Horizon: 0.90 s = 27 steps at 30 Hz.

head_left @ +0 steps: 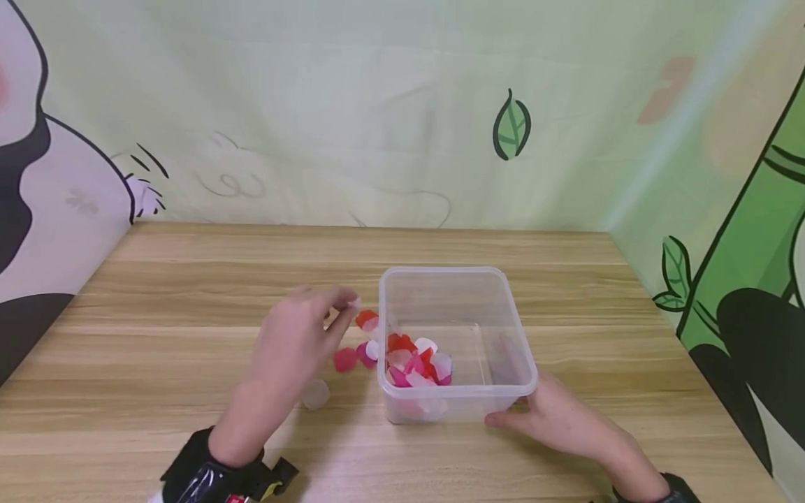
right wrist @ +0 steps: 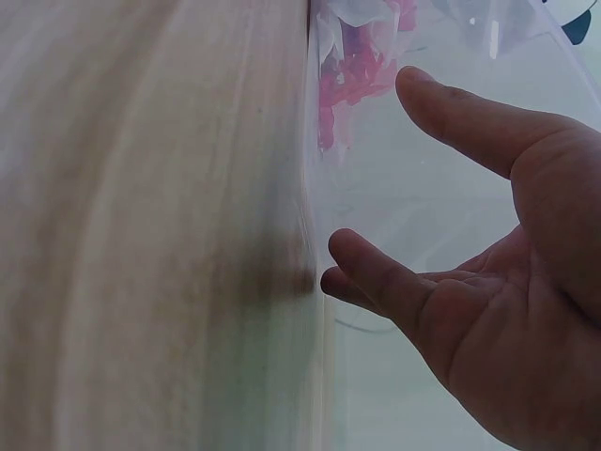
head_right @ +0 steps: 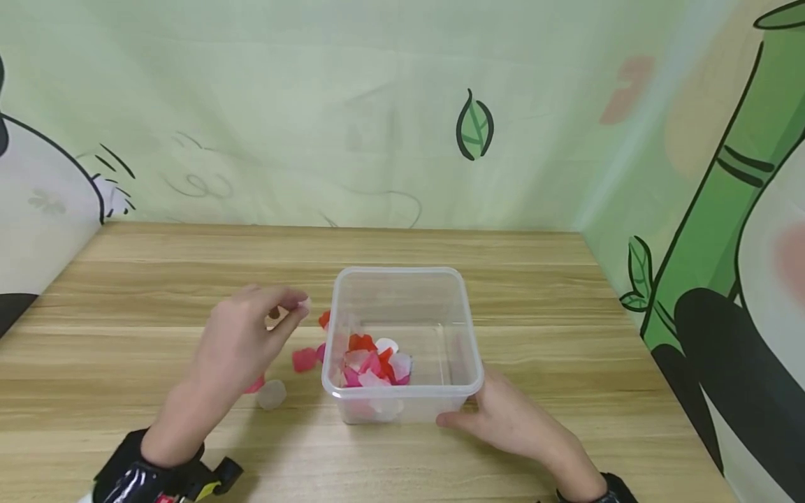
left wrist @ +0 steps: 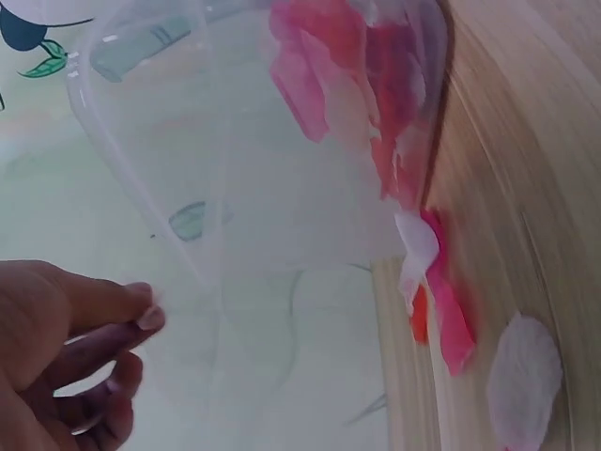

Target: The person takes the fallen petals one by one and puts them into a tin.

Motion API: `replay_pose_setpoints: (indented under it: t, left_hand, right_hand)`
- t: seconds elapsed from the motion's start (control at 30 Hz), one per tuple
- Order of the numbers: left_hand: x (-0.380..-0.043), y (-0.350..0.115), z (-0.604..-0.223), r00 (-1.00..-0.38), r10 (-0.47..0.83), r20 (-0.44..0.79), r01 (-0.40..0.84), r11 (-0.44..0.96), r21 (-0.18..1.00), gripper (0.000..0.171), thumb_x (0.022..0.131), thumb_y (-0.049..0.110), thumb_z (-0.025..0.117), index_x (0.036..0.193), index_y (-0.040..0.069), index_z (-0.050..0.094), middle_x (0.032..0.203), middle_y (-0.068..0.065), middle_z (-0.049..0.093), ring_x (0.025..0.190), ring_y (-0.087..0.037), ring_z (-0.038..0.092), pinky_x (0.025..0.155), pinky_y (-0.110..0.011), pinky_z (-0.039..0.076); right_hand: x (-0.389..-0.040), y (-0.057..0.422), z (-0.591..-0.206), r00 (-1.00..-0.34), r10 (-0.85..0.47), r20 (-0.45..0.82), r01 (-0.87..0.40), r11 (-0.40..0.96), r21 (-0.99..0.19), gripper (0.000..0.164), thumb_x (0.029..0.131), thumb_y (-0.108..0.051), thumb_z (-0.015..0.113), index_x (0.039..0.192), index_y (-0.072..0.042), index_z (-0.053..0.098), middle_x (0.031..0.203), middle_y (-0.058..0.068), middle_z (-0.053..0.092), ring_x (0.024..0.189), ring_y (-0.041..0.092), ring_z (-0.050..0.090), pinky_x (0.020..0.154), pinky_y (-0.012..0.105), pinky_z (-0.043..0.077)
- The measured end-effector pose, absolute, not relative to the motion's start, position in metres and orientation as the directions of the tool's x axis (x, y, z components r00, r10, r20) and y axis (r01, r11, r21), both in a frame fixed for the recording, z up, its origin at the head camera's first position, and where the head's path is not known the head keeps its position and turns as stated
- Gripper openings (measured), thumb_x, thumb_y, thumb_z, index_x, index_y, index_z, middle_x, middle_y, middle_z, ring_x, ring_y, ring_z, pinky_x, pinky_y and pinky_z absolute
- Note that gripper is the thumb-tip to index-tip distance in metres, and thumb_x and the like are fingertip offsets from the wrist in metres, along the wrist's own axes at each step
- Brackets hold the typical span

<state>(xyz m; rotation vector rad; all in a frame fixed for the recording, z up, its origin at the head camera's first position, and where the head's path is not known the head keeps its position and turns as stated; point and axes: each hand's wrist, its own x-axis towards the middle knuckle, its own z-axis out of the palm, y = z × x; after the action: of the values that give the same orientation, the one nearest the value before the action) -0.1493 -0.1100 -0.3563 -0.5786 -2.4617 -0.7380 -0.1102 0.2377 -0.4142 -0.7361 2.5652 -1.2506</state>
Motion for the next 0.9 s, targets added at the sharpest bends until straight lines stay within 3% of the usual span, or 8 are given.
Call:
replay_pose_setpoints:
  t: [0.23,0.37,0.63,0.9]
  left_hand:
    - [-0.136,-0.096,-0.35,-0.635,0.236,0.736,0.665,0.651,0.366,0.017,0.08,0.006,0.089,0.094,0.005,0.078,0.086,-0.002,0.076,0.08,-0.019,0.069,0.066,-0.031,0.058]
    - [-0.131,-0.089,-0.348,-0.583,0.264,0.768,0.727,0.591,0.349,0.019,0.079,0.003,0.089,0.095,0.006,0.079,0.087,0.0,0.077,0.08,-0.017,0.068,0.067,-0.029,0.057]
    - [-0.127,-0.079,-0.353,-0.553,0.364,0.749,0.797,0.492,0.35,0.023,0.078,0.003,0.089,0.099,0.006,0.078,0.092,0.001,0.077,0.081,-0.016,0.067,0.065,-0.025,0.054]
    - [-0.132,-0.083,-0.354,-0.565,0.353,0.746,0.785,0.508,0.355,0.022,0.081,0.004,0.087,0.1,0.005,0.077,0.099,-0.003,0.073,0.089,-0.018,0.068,0.077,-0.032,0.059]
  right_hand:
    - [-0.11,0.238,-0.414,-0.856,-0.514,0.047,-0.358,0.526,-0.771,0.099,0.086,-0.018,0.085,0.159,0.0,0.022,0.133,0.009,0.062,0.118,0.023,0.062,0.099,0.041,0.052]
    - [-0.11,0.238,-0.415,-0.854,-0.517,0.064,-0.375,0.526,-0.763,0.099,0.087,-0.021,0.085,0.159,0.002,0.022,0.133,0.01,0.063,0.119,0.025,0.063,0.099,0.043,0.052]
    - [-0.11,0.239,-0.415,-0.854,-0.516,0.064,-0.371,0.519,-0.77,0.096,0.085,-0.015,0.085,0.158,0.001,0.025,0.132,0.009,0.063,0.118,0.024,0.063,0.099,0.041,0.052]
    - [-0.11,0.239,-0.415,-0.852,-0.52,0.064,-0.371,0.514,-0.773,0.091,0.086,-0.015,0.085,0.156,-0.001,0.029,0.131,0.009,0.063,0.117,0.022,0.062,0.098,0.04,0.052]
